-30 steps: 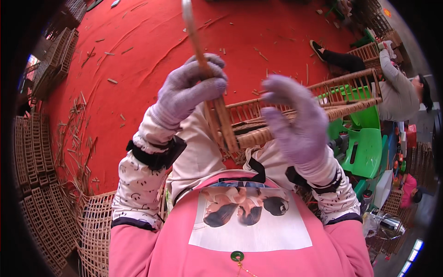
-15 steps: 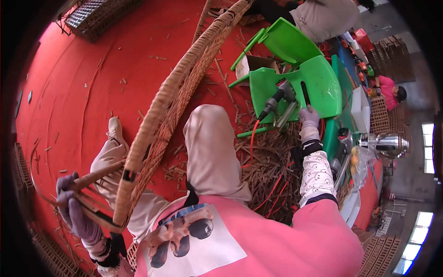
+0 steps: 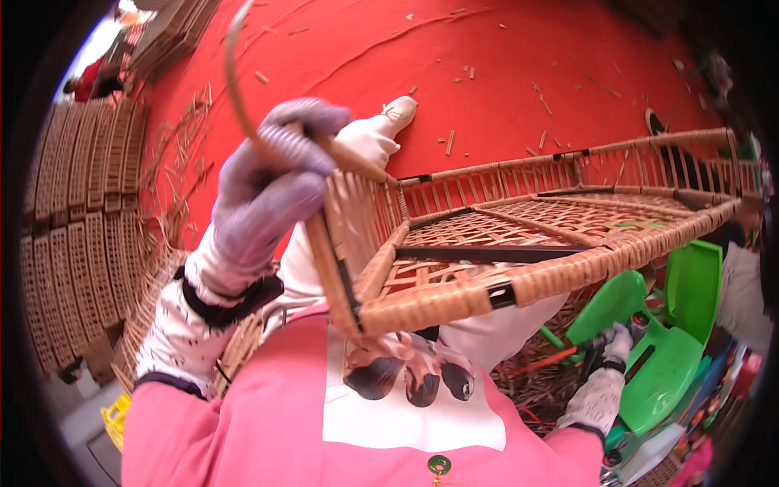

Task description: The recorder uses a nail gun and hand tools to assemble and finish bamboo furniture components.

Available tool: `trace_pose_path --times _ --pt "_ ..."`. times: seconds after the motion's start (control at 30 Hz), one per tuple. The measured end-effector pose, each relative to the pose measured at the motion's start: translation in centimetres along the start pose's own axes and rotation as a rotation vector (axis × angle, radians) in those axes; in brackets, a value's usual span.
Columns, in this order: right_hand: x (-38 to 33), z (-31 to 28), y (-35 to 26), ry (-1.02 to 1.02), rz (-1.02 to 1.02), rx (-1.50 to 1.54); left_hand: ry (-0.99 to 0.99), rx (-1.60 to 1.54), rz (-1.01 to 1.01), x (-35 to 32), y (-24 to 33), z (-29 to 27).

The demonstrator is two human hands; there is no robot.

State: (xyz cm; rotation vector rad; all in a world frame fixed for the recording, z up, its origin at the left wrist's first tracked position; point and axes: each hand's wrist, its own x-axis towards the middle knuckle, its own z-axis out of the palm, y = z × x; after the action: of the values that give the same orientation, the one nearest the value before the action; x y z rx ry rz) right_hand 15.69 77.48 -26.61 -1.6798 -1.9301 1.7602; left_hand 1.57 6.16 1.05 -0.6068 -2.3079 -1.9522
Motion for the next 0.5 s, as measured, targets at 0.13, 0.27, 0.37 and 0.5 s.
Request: trace_pose_path --times 0.13,0.27,0.37,0.5 --pt "-12.6 4.2 -6.3 -0.178 -0.213 0.029 0.078 -0.083 -0.055 -0.8 0.7 -0.4" --pt "-27.0 2.8 -13.0 -0.344 -0.505 0.203 0.034 -0.369 -0.127 0.1 -0.6 -1.1" --pt "-39.9 6.0 -18.4 -0.548 -0.530 0.192 -0.015 -0.367 -0.035 0.6 -0.9 -1.2" --pt "-49.5 10.8 -22.0 -0.508 -0.600 -0.007 -0.099 -0.271 0.073 1.5 -1.2 -1.5"
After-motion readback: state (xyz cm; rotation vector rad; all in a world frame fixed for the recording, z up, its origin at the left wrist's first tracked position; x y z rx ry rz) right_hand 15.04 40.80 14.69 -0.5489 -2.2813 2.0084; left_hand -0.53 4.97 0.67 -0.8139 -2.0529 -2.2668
